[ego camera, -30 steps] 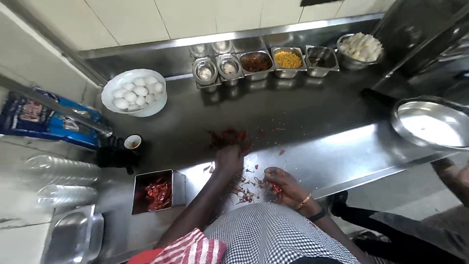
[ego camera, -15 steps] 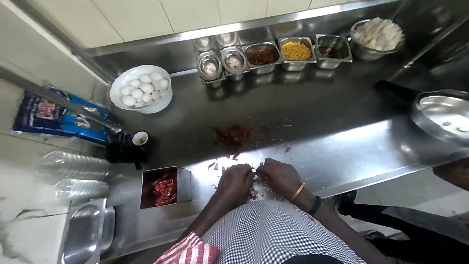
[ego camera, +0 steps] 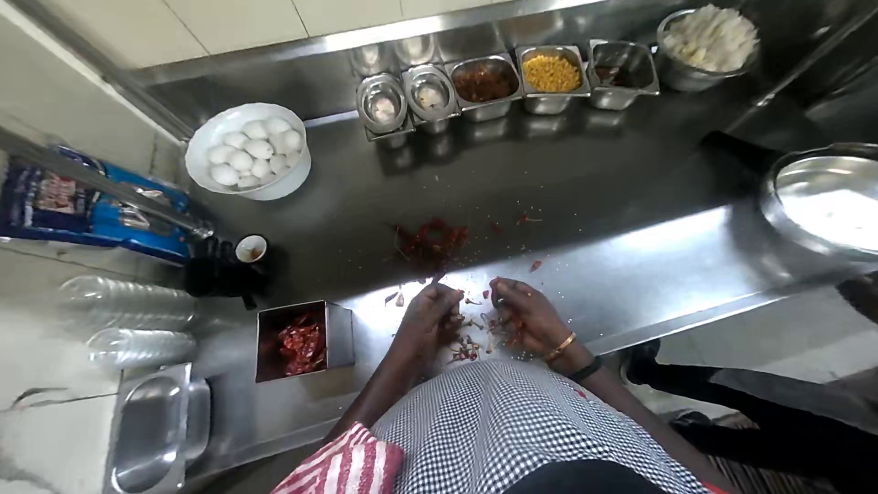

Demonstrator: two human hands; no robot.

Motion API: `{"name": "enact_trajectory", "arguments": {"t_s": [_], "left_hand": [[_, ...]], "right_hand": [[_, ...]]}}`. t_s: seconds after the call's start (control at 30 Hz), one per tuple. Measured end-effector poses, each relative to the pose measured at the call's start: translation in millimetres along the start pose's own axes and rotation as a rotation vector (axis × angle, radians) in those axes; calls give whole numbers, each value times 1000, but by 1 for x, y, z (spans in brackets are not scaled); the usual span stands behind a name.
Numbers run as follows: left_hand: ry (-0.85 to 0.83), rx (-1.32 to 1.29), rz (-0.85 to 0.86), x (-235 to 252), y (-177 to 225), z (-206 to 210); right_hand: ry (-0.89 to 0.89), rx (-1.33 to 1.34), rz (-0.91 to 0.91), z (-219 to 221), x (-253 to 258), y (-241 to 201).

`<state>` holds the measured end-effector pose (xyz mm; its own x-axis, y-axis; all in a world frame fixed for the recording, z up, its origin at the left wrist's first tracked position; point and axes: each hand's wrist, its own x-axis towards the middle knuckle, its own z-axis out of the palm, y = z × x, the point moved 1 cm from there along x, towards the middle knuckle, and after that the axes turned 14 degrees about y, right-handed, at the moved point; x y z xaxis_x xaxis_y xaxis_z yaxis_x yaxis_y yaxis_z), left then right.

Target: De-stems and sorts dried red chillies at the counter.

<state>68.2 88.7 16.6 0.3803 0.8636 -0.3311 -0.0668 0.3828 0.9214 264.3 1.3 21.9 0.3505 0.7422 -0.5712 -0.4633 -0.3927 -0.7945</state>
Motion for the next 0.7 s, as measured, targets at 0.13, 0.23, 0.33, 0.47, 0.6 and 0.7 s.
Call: {"name": "enact_trajectory", "arguments": {"t_s": [0.13,0.23,0.33,0.47,0.6,0.7], "left_hand": [[19,987,334,12,16,-14],[147,1130,388,25,23,-18],[215,1281,431,39,29,-11],[246,1483,347,51,27,0],[273,1424,401,45,23,-3],[285,1159,364,35,21,-8]], "right_hand": [[-89,239,85,-6,3,-1],[-129,271,98,-6,6,3],[-160,265,99,-7,6,7],[-192,263,84,-8,5,10],[-75,160,108,-7,-3,8],[-24,36,49,-5,-5,6]]}}
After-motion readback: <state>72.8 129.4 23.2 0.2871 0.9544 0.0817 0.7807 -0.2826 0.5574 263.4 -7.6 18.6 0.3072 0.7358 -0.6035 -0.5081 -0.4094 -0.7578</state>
